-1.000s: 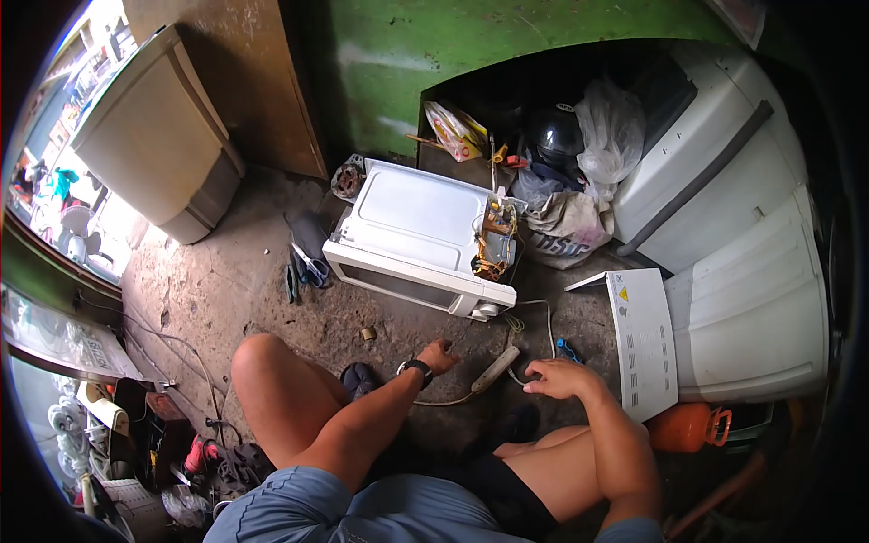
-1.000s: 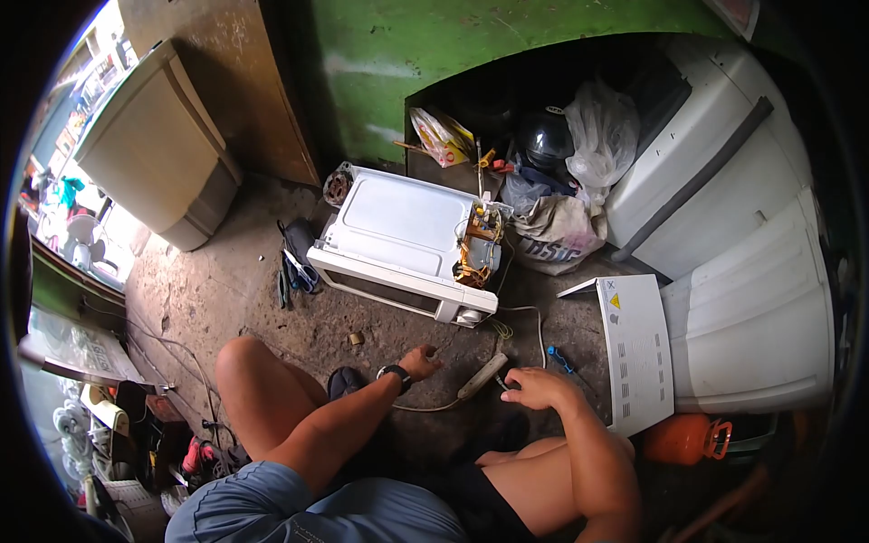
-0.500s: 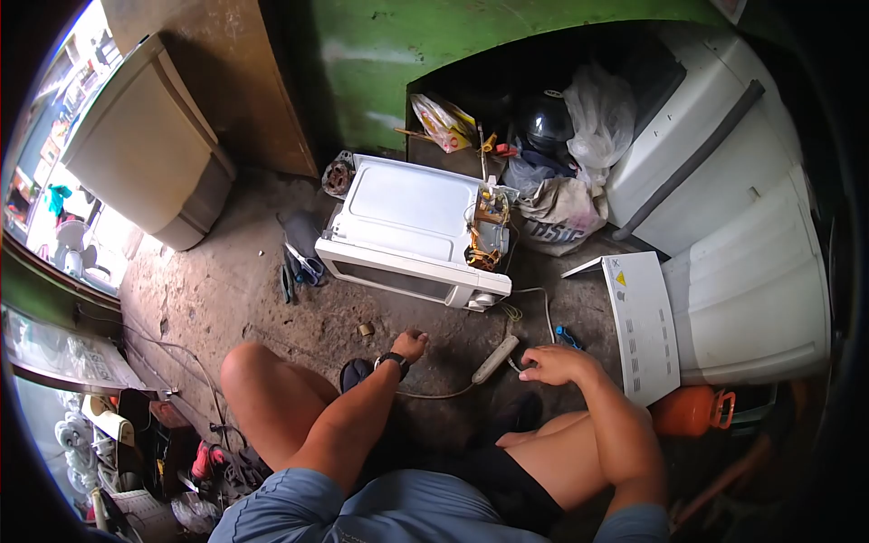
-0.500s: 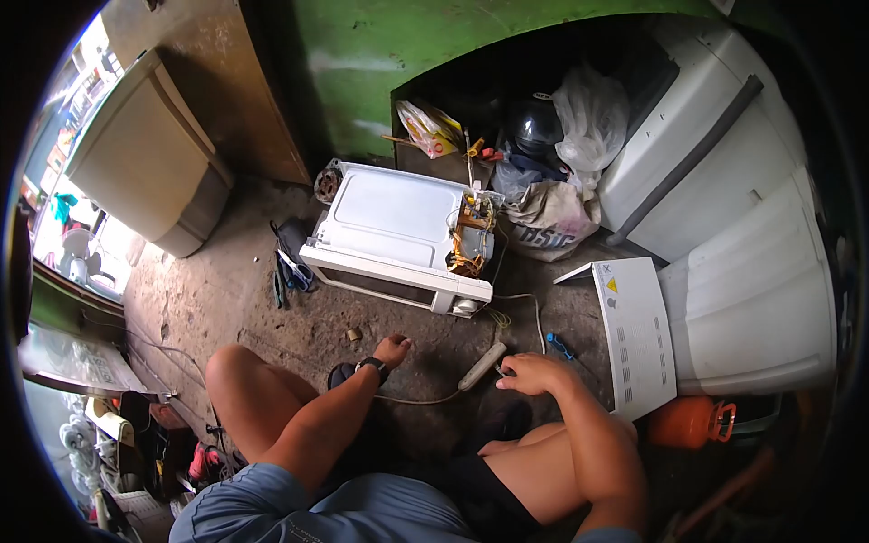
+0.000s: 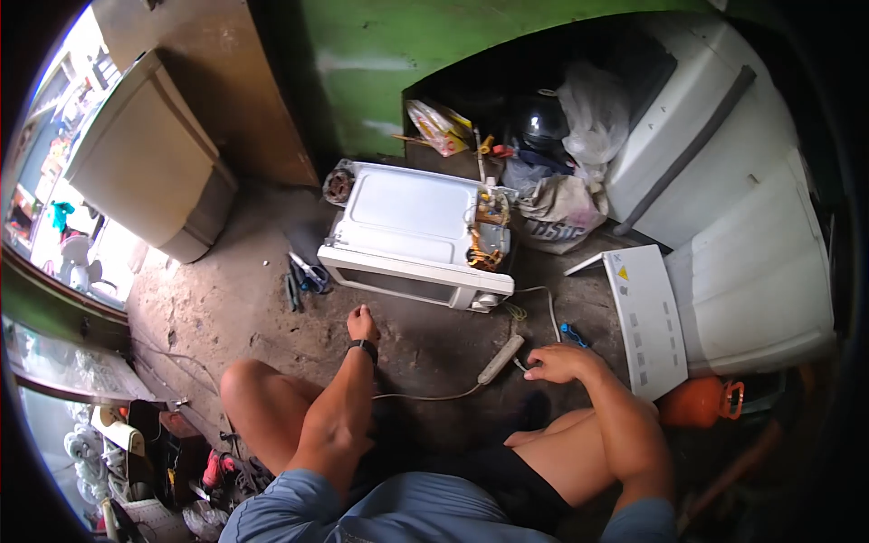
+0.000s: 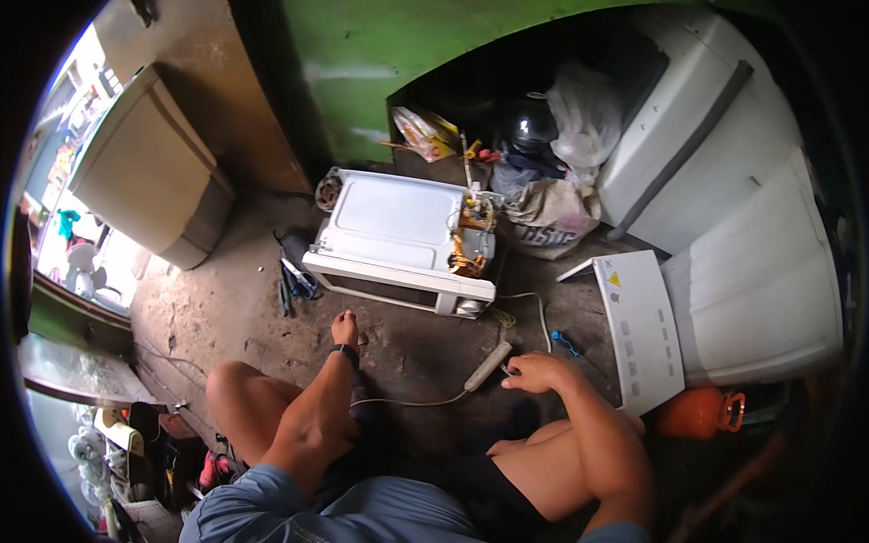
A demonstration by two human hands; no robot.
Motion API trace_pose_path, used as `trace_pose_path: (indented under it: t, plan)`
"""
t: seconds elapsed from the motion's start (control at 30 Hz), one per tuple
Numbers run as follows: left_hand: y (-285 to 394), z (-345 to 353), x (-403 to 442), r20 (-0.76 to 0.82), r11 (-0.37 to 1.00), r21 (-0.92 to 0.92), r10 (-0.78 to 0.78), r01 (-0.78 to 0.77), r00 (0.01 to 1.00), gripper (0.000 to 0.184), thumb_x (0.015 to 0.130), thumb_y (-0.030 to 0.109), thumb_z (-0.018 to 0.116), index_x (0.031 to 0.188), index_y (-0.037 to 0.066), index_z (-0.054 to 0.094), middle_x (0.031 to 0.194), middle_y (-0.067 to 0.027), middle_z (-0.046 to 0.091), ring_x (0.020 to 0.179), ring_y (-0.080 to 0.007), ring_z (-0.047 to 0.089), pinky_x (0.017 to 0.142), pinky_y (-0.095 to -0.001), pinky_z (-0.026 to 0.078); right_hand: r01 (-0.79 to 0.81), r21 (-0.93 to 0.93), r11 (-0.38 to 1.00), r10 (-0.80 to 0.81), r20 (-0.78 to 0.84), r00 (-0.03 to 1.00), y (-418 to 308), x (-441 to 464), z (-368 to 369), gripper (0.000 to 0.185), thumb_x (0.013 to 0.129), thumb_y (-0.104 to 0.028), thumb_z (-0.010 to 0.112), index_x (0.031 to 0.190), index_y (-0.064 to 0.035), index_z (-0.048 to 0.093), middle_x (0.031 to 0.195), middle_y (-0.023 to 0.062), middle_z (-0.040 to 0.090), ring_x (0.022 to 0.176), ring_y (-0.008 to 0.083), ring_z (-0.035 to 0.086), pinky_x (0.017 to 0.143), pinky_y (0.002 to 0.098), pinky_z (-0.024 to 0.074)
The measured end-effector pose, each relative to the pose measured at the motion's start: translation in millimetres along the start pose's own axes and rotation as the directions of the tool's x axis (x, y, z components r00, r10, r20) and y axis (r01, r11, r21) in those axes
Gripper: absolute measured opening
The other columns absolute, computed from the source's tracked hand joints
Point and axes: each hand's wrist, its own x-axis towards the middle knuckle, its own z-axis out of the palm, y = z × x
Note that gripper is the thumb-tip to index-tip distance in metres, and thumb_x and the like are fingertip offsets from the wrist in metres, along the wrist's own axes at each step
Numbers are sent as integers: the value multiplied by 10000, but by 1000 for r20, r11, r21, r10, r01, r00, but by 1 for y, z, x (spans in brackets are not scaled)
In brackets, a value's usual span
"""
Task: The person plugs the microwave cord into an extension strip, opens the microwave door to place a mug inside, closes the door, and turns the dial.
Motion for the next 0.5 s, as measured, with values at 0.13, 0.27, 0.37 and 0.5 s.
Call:
trace_pose_path:
  t: [0.13, 0.27, 0.37, 0.5]
  plan:
    - [30, -29, 55, -147, 929, -363, -133, 71, 980, 244, 958, 315, 553, 898, 94, 636, 713, 18, 556, 590, -91, 477, 546, -254, 380, -35, 232, 972, 49, -58, 997, -6, 5, 3, 717, 897, -504, 622, 1397, -25, 436, 1342, 184, 573, 1218, 307, 573, 1011, 386, 450]
    - [49, -42, 113, -87, 862, -504, -119, 59, 989, 389, 962, 493, 528, 954, 120, 639, 837, 10, 581, 752, -133, 538, 652, -288, 429, 62, 436, 898, 74, -289, 954, 17, 43, 35, 783, 892, -470, 621, 1399, 71, 369, 1344, 269, 537, 1235, 384, 543, 1019, 414, 442]
    - [80, -46, 107, 218, 939, -321, -51, 121, 975, 714, 914, 692, 454, 1288, 91, 549, 1185, -46, 566, 1055, -184, 512, 908, -386, 407, -103, 353, 930, 211, -284, 935, 39, 77, 49, 756, 910, -461, 587, 1379, 94, 381, 1337, 323, 510, 1255, 419, 511, 1043, 436, 420]
    - [92, -49, 95, 368, 976, -216, 90, -9, 926, 927, 904, 744, 388, 1528, 71, 264, 1580, -113, 266, 1432, -275, 284, 1143, -395, 220, -81, 684, 725, 397, -318, 861, 48, 168, 69, 750, 948, -450, 570, 1413, 95, 350, 1425, 273, 460, 1337, 342, 453, 1092, 380, 370]
